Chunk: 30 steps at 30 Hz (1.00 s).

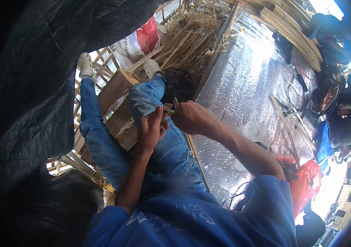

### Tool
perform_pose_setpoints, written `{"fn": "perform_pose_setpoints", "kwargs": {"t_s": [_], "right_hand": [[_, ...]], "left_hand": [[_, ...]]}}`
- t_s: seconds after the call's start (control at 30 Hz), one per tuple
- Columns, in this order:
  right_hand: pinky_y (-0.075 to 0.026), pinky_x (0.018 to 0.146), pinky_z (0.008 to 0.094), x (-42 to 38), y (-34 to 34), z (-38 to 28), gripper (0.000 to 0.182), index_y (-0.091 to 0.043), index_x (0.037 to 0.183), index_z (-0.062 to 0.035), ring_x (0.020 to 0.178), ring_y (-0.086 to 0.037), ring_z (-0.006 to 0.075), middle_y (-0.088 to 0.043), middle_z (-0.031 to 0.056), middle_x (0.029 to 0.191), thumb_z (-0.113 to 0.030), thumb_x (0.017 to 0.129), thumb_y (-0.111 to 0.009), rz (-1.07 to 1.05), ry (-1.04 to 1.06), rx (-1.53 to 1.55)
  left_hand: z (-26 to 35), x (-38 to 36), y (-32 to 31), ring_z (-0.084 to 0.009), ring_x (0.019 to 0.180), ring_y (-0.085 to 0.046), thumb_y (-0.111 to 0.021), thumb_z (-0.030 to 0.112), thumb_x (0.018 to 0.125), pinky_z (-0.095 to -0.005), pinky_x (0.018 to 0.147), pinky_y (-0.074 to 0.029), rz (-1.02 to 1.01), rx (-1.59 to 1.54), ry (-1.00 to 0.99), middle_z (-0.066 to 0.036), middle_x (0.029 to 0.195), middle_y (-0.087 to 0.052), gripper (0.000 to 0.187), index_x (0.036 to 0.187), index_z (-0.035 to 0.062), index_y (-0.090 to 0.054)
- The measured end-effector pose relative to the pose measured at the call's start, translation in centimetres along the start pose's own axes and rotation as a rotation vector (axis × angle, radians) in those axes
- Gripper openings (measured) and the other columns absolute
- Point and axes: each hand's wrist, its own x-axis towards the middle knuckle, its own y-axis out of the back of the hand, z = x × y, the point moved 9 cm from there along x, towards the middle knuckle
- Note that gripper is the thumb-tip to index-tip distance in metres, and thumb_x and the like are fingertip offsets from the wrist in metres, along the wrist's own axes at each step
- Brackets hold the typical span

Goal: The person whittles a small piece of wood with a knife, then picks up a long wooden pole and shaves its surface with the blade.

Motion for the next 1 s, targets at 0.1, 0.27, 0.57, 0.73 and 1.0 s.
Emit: {"fn": "perform_pose_setpoints", "kwargs": {"t_s": [0.1, 0.27, 0.57, 0.73, 1.0], "right_hand": [[-0.045, 0.048, 0.0414, 0.7, -0.7, 0.8, 0.044, -0.061, 0.065, 0.0029, 0.044, -0.055, 0.0290, -0.053, 0.0172, 0.053, -0.029, 0.092, -0.048, -0.112, -0.102, -0.046], [-0.046, 0.050, 0.0425, 0.7, -0.5, 0.8, 0.035, -0.063, 0.069, 0.0006, 0.047, -0.056, 0.0334, -0.054, 0.0186, 0.054, -0.025, 0.090, -0.052, -0.003, -0.061, -0.092], [-0.044, 0.058, 0.0429, -3.0, 1.0, 6.3, 0.022, -0.056, 0.090, -0.0012, 0.062, -0.058, 0.0380, -0.057, 0.0204, 0.067, -0.022, 0.088, -0.059, 0.434, -0.070, 0.337], [-0.047, 0.072, 0.0506, -4.9, -1.7, 12.8, 0.028, -0.045, 0.107, -0.0007, 0.083, -0.058, 0.0462, -0.056, 0.0275, 0.096, -0.024, 0.091, -0.049, 0.558, -0.237, 0.084], [-0.045, 0.083, 0.0519, -6.9, -7.5, 19.0, 0.029, -0.046, 0.108, 0.0069, 0.095, -0.055, 0.0473, -0.054, 0.0312, 0.100, -0.013, 0.088, -0.044, 0.342, -0.511, 0.104]], "left_hand": [[-0.3, 0.2, 0.3, -0.0032, 0.044, -0.043, -0.046, 0.042, 0.098, -0.0202, 0.041, -0.030, -0.001, 0.015, -0.016, 0.000, 0.054, -0.051, 0.047, 0.085, 0.0011, -0.065], [-0.2, 0.2, 0.4, -0.0034, 0.043, -0.043, -0.045, 0.039, 0.098, -0.0206, 0.040, -0.030, 0.007, -0.001, 0.009, -0.001, 0.054, -0.053, 0.045, 0.085, 0.0011, -0.065], [2.6, -1.0, 0.2, -0.0141, 0.070, -0.056, -0.051, 0.021, 0.096, -0.0270, 0.061, -0.045, 0.068, 0.157, -0.270, -0.008, 0.085, -0.061, 0.032, 0.120, 0.0008, -0.054], [5.8, -2.8, -1.7, -0.0347, 0.094, -0.058, -0.053, 0.014, 0.092, -0.0405, 0.078, -0.047, 0.060, 0.698, -0.631, -0.020, 0.101, -0.059, 0.035, 0.125, 0.0017, -0.053], [5.5, -3.6, -1.6, -0.0326, 0.099, -0.058, -0.052, 0.018, 0.093, -0.0386, 0.079, -0.050, 0.089, 0.822, -0.709, -0.020, 0.111, -0.054, 0.039, 0.129, 0.0017, -0.052]]}}
